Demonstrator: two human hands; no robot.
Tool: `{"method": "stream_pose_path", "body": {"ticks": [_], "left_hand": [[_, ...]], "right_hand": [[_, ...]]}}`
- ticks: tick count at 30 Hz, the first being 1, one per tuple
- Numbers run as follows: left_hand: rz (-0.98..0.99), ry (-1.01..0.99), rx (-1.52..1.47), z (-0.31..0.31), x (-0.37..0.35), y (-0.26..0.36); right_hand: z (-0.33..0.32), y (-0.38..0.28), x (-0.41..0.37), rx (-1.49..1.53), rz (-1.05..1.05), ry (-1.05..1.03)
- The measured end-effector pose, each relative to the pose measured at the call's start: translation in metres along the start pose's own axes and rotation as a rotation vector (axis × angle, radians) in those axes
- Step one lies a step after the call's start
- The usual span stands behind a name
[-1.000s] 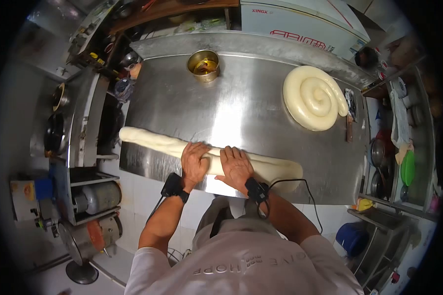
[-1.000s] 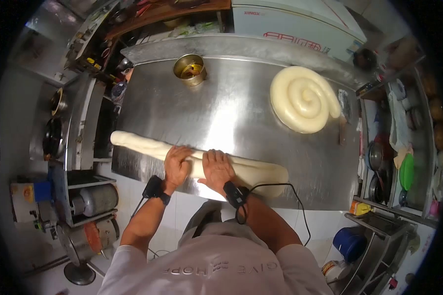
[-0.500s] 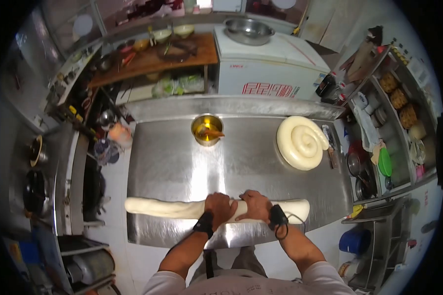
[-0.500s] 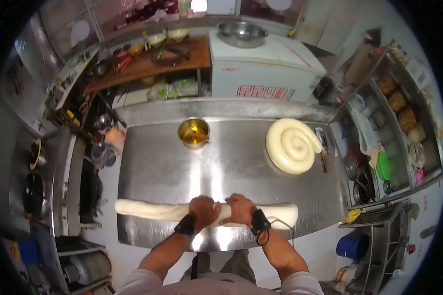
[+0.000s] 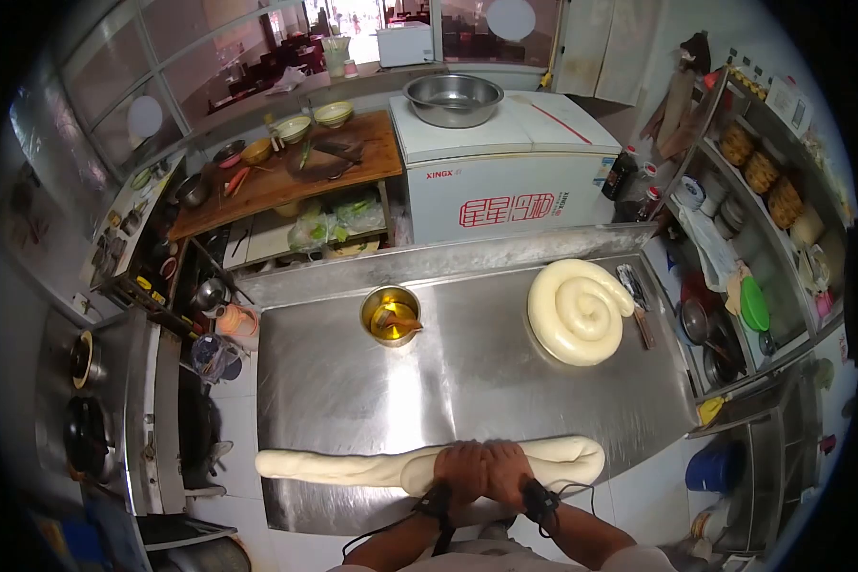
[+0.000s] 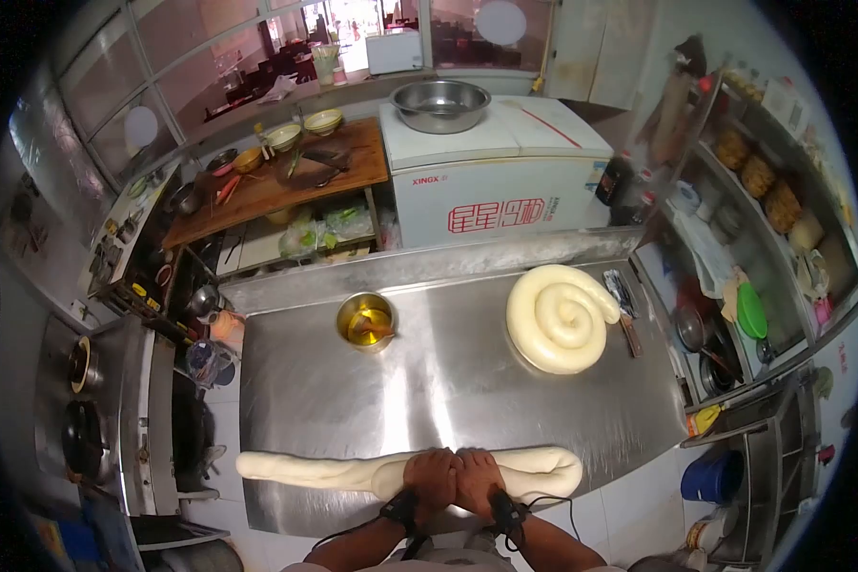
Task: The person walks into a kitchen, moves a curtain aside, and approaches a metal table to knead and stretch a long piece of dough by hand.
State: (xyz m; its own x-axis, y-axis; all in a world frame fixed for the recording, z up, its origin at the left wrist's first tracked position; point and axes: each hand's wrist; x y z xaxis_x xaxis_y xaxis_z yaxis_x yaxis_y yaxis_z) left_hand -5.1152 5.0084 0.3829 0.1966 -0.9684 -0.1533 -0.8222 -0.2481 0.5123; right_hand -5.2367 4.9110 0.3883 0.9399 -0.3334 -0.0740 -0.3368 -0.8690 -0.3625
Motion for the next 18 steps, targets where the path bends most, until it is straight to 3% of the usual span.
{"method": "stream_pose_path", "body": {"ticks": [1,3,6,10,12,14,17,18], "left_hand": [[-0.001,-0.004,0.004,-0.008,0.012,0.000],[-0.094,-0.015,0.009,-0.023,0.033,-0.001],[-0.032,-0.031,0.070,-0.011,0.060,-0.026],[-0.038,0.122,0.062,-0.009,0.081,-0.032],[-0.068,0.192,0.073,-0.011,0.082,-0.027],[-0.093,0.245,0.091,-0.009,0.063,-0.014],[0.055,0.053,0.124,-0.028,0.018,0.014],[0.118,0.250,0.138,-0.018,0.010,0.020]], "right_hand": [[-0.008,0.008,0.015,0.006,0.001,0.002],[-0.023,0.025,0.043,0.120,-0.004,-0.432],[-0.025,0.044,0.063,0.246,-0.061,-0.478],[-0.016,0.054,0.079,0.139,-0.025,-0.438],[-0.003,0.055,0.074,0.173,-0.038,-0.238],[-0.006,0.043,0.056,0.112,-0.045,-0.213],[-0.028,0.014,0.002,0.021,-0.033,-0.111],[-0.031,0.006,-0.016,-0.021,-0.002,-0.095]]}}
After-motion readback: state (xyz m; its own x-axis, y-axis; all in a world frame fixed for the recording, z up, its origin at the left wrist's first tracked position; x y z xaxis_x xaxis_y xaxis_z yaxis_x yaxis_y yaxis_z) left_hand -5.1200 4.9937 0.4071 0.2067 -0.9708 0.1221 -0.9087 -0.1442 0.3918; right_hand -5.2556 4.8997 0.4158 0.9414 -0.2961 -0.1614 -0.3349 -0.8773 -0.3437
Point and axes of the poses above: each hand's wrist, its own x-axis towards the middle knuckle, its own z-axis out of the palm, y = z × x, and after that the axes turned 13 degrees about -y, right-handed
